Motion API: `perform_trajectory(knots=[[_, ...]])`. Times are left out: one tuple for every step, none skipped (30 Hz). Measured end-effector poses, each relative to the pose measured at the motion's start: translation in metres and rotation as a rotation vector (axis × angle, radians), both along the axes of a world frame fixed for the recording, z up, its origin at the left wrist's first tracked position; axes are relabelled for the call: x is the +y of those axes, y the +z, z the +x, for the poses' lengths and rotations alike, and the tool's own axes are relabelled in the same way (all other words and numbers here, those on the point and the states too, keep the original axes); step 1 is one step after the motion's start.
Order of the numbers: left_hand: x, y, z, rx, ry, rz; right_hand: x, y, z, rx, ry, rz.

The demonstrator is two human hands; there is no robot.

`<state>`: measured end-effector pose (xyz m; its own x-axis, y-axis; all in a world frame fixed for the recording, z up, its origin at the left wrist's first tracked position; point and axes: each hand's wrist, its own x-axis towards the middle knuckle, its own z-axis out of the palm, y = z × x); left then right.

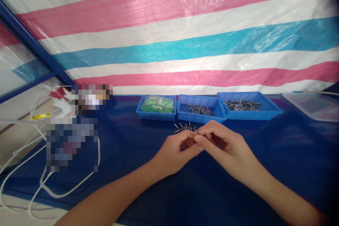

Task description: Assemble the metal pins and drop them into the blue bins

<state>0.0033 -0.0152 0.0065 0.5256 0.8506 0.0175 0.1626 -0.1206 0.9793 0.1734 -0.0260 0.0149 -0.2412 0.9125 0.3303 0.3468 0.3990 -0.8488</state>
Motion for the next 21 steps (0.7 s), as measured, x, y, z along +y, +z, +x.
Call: perform_trajectory(knots=[[0.000,0.001,0.000,0.000,-0.004,0.011,0.000,0.001,0.000,-0.002,0.003,0.004],[0.000,0.001,0.000,0.002,-0.007,0.028,0.000,0.002,0.000,-0.003,0.005,0.008],[0.000,0.002,0.000,0.007,-0.008,0.052,-0.001,0.004,0.000,-0.005,0.005,0.015],[0.001,0.002,-0.001,0.016,-0.004,0.079,-0.001,0.005,0.000,-0.009,0.003,0.024],[0.001,0.003,-0.001,0.024,0.003,0.106,-0.002,0.007,0.001,-0.019,0.002,0.034],[0.002,0.003,-0.001,0.030,0.013,0.129,-0.002,0.008,0.001,-0.033,0.002,0.045],[0.002,0.003,-0.002,0.031,0.022,0.143,-0.003,0.009,0.001,-0.049,0.005,0.058],[0.003,0.002,-0.002,0.026,0.026,0.148,-0.003,0.010,0.001,-0.065,0.008,0.074],[0.003,0.001,-0.002,0.016,0.031,0.147,-0.003,0.011,0.002,-0.080,0.013,0.091],[0.004,0.001,-0.001,0.002,0.038,0.142,-0.003,0.011,0.002,-0.092,0.014,0.112],[0.004,0.000,-0.001,-0.011,0.052,0.137,-0.003,0.012,0.003,-0.099,0.013,0.134],[0.004,-0.001,-0.001,-0.023,0.071,0.134,-0.002,0.012,0.003,-0.104,0.010,0.154],[0.005,-0.002,-0.001,-0.033,0.092,0.135,-0.002,0.013,0.004,-0.108,0.005,0.170],[0.005,-0.002,-0.002,-0.040,0.112,0.140,-0.001,0.013,0.004,-0.110,-0.001,0.182],[0.006,-0.003,-0.002,-0.046,0.128,0.149,-0.001,0.013,0.005,-0.111,-0.010,0.189],[0.006,-0.003,-0.002,-0.052,0.139,0.161,-0.001,0.013,0.006,-0.112,-0.017,0.192],[0.006,-0.002,-0.003,-0.059,0.149,0.175,0.000,0.013,0.006,-0.112,-0.022,0.189],[0.007,-0.001,-0.003,-0.065,0.157,0.189,0.000,0.013,0.006,-0.111,-0.026,0.184],[0.007,-0.001,-0.004,-0.071,0.165,0.202,0.000,0.012,0.006,-0.109,-0.026,0.174],[0.007,0.000,-0.004,-0.075,0.172,0.211,0.001,0.012,0.007,-0.106,-0.022,0.161],[0.006,0.001,-0.004,-0.077,0.177,0.216,0.001,0.012,0.007,-0.104,-0.016,0.147]])
